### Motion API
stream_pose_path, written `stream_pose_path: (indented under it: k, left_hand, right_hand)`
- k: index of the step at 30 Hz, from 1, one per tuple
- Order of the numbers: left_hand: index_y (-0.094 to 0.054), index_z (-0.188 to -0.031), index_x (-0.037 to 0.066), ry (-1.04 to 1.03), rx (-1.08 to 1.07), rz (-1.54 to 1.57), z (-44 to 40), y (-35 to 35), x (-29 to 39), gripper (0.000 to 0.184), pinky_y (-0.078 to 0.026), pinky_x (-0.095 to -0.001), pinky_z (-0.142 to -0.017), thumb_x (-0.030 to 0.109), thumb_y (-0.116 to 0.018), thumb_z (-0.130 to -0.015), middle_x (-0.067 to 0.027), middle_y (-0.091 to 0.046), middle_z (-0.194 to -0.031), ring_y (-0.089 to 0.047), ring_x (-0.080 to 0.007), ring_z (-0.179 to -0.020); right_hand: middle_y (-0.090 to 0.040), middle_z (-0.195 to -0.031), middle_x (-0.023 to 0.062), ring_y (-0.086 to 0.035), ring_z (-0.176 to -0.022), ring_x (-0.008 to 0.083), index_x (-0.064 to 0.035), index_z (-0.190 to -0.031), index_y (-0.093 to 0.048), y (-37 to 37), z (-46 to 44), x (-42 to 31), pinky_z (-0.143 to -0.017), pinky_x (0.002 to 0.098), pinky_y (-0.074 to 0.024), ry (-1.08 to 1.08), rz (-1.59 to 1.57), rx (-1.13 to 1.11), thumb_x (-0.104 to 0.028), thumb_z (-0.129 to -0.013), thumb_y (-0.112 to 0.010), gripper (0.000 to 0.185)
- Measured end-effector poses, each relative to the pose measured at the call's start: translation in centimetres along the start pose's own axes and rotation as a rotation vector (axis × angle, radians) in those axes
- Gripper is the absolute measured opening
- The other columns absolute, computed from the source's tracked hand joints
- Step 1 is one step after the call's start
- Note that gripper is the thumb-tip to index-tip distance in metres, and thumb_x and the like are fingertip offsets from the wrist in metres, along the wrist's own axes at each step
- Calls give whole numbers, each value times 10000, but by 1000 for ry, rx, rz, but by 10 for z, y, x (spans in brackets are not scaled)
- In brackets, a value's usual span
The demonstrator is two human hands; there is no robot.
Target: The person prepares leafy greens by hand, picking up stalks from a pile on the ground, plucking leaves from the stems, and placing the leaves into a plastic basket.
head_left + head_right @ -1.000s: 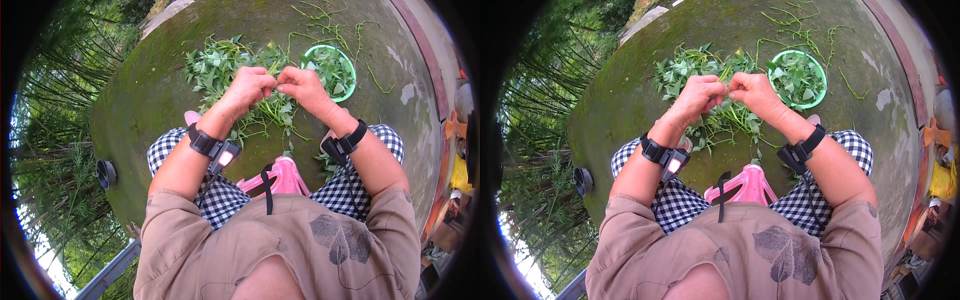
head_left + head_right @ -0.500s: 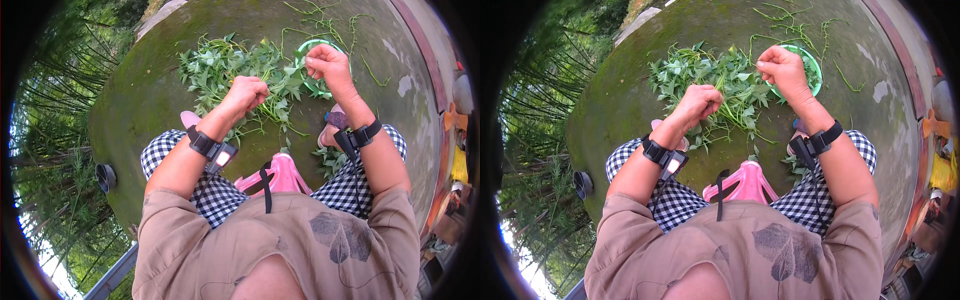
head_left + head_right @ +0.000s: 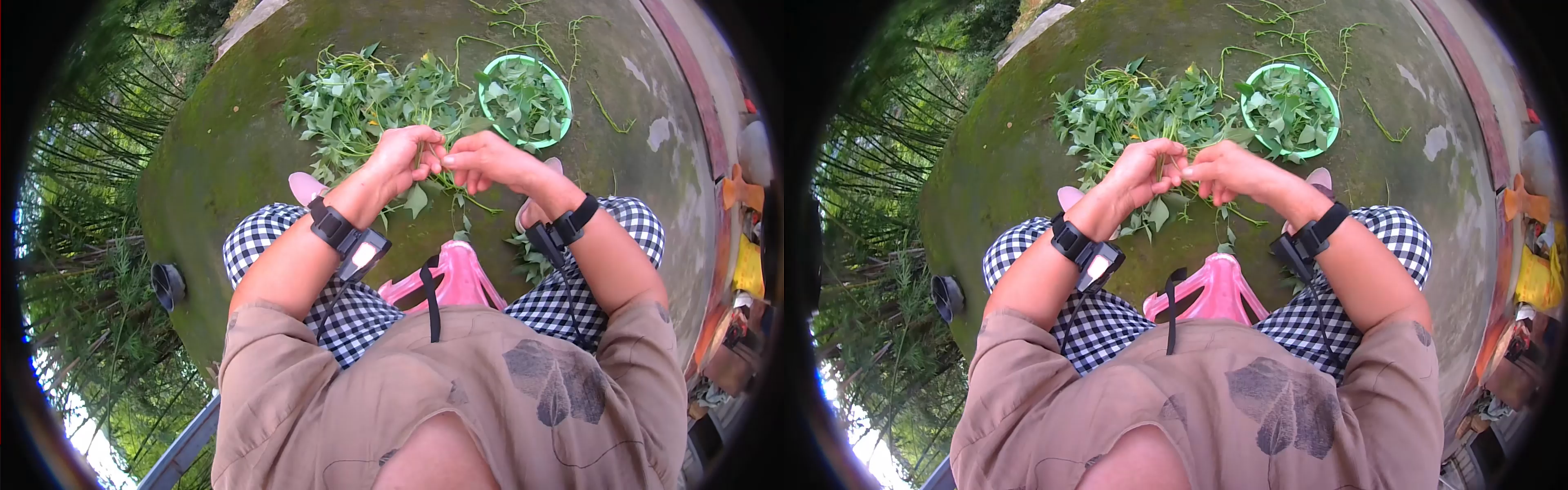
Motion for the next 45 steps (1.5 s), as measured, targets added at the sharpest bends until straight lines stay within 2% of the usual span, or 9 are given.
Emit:
stream_pose_path:
  k: [7, 11, 16, 19, 23, 32, 39, 43, 45]
  left_hand:
    - [-579, -1041, 3, 24, 53, -2, -4, 4, -3, 206, -355, -221, -406, 165, -526, -926, -101, -643, -839, -578, -148, -573]
    - [-564, -1195, 15, 41, 19, -93, -1, 12, -5, 325, -372, -215, -431, 230, -480, -966, -113, -666, -879, -584, -136, -582]
    - [-549, -1202, 7, 125, -184, -31, 2, -6, -23, 366, -457, -278, -515, 270, -401, -994, -137, -680, -921, -632, -185, -653]
    - [-547, -1200, 16, 132, -211, 58, -1, -7, -26, 355, -511, -350, -630, 260, -387, -997, -159, -666, -983, -659, -238, -777]
    - [-509, -1240, 26, 84, -143, 153, -6, -5, -28, 358, -523, -418, -766, 263, -380, -1003, -183, -605, -1116, -634, -280, -920]
    - [-474, -1287, 36, -76, 50, 347, -3, 9, -11, 376, -501, -452, -834, 282, -408, -1010, -170, -579, -1115, -610, -289, -966]
    - [-648, -1026, 38, -126, 287, -440, 2, 45, 12, 190, -468, -378, -640, 146, -580, -884, -46, -611, -739, -594, -198, -682]
    - [-703, -833, 52, -793, 454, -1201, 35, 4, 51, 144, -448, -382, -607, 124, -671, -713, -97, -572, -714, -553, -260, -631]
    - [-704, -786, 74, -768, 391, -1208, 29, -7, 46, 137, -476, -449, -670, 167, -675, -689, -144, -614, -800, -605, -343, -752]
  right_hand:
    - [-566, -610, 39, -531, -512, 128, -1, -697, -601, 25, -3, 2, -451, 282, -442, 27, 203, 66, -117, -804, -639, 162]
    - [-577, -604, 58, -544, -494, 152, 4, -716, -620, 111, 14, 11, -435, 302, -450, -121, 296, 390, -154, -757, -708, 185]
    - [-659, -803, 115, -628, -805, 264, -38, -839, -630, 188, 68, -6, -748, 424, -475, -214, 815, 1072, -333, -695, -774, 359]
    - [-653, -771, 116, -624, -751, 253, -32, -838, -641, 156, 46, -13, -721, 407, -484, -88, 811, 916, -285, -712, -762, 308]
    - [-585, -638, 20, -535, -491, 96, -27, -777, -636, 47, -7, -1, -443, 235, -413, 86, 189, 321, -159, -781, -717, 155]
    - [-602, -637, 31, -534, -498, 100, -31, -768, -626, 8, -35, 14, -444, 226, -396, 75, -150, 268, -143, -822, -704, 146]
    - [-624, -635, 93, -588, -554, 195, -13, -753, -630, 31, -31, 13, -550, 367, -465, -52, 408, 239, -122, -788, -684, 127]
    - [-682, -743, 116, -664, -741, 268, -68, -849, -695, 23, -23, 2, -719, 401, -505, -62, 752, 236, -189, -748, -709, 158]
    - [-688, -775, 125, -668, -778, 296, -69, -861, -703, 13, -22, -9, -725, 410, -509, 67, 860, 218, -212, -734, -715, 191]
Point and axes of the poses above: each hand's wrist, its own z-axis away from the middle knuckle, its own y-axis out of the back of the hand, x = y × z, the point moved 10 cm from there along -z, towards the middle knuckle
